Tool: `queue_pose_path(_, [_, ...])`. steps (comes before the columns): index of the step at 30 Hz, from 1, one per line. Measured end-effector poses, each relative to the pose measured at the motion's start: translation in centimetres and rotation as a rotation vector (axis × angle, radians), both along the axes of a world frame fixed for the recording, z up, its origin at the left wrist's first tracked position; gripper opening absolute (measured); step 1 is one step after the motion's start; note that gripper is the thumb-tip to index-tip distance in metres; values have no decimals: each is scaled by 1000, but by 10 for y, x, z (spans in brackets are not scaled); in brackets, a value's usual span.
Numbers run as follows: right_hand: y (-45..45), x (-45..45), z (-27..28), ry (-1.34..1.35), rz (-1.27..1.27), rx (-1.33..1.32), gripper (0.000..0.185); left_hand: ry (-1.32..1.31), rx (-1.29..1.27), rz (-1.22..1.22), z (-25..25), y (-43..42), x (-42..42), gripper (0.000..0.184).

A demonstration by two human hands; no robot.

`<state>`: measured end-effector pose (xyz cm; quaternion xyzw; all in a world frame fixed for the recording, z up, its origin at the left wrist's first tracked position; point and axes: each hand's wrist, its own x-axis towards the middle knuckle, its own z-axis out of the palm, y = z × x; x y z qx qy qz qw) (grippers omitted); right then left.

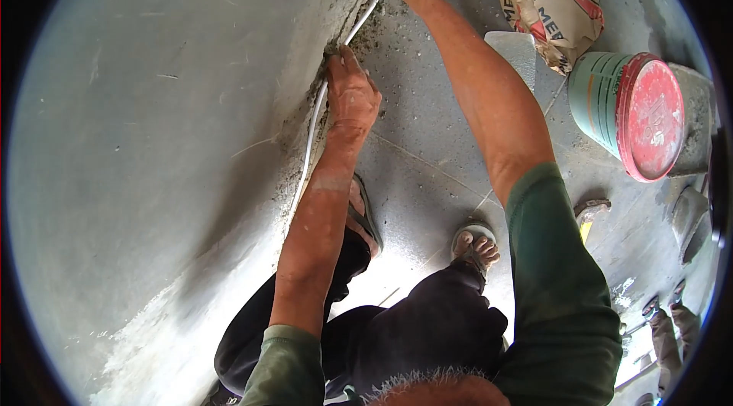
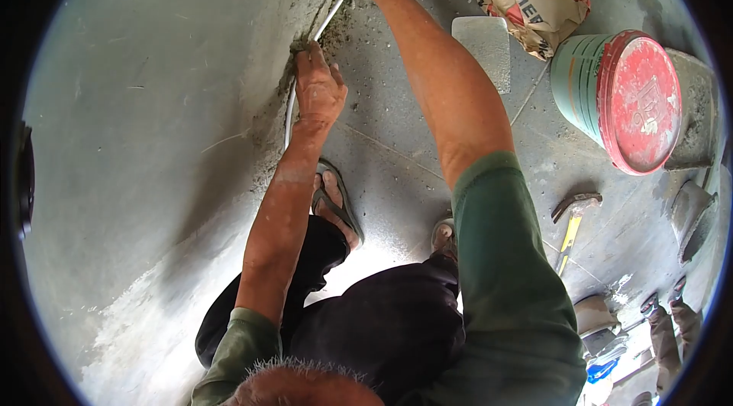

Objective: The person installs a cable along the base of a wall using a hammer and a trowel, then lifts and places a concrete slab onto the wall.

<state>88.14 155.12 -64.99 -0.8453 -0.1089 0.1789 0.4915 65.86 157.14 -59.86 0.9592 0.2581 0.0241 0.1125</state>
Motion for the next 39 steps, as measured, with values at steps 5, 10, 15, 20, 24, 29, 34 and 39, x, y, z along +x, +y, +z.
queue_pose_path(5, [-62,-43,30,-331,-40,87,30,21,35,61,15,2,9,47])
queue_pose_path(10, [-216,-152,55,-518,-50,-187,41,104,88,-22,33,5,52,37])
queue_pose_path(15, [-281,-207,53,-299,-47,-531,55,175,345,-399,22,9,117,21])
queue_pose_path(20, [-278,-215,29,-207,-147,-421,48,261,545,-533,16,14,160,17])
queue_pose_path(24, [-281,-209,39,-283,-251,-226,42,252,632,-624,13,22,171,17])
queue_pose_path(29, [-245,-182,69,-207,-329,81,39,217,670,-648,41,25,163,18])
queue_pose_path(34, [-163,-148,59,13,-425,549,37,285,661,-657,70,29,161,21])
queue_pose_path(39, [-128,-126,16,59,-224,245,35,306,719,-657,81,39,156,23])
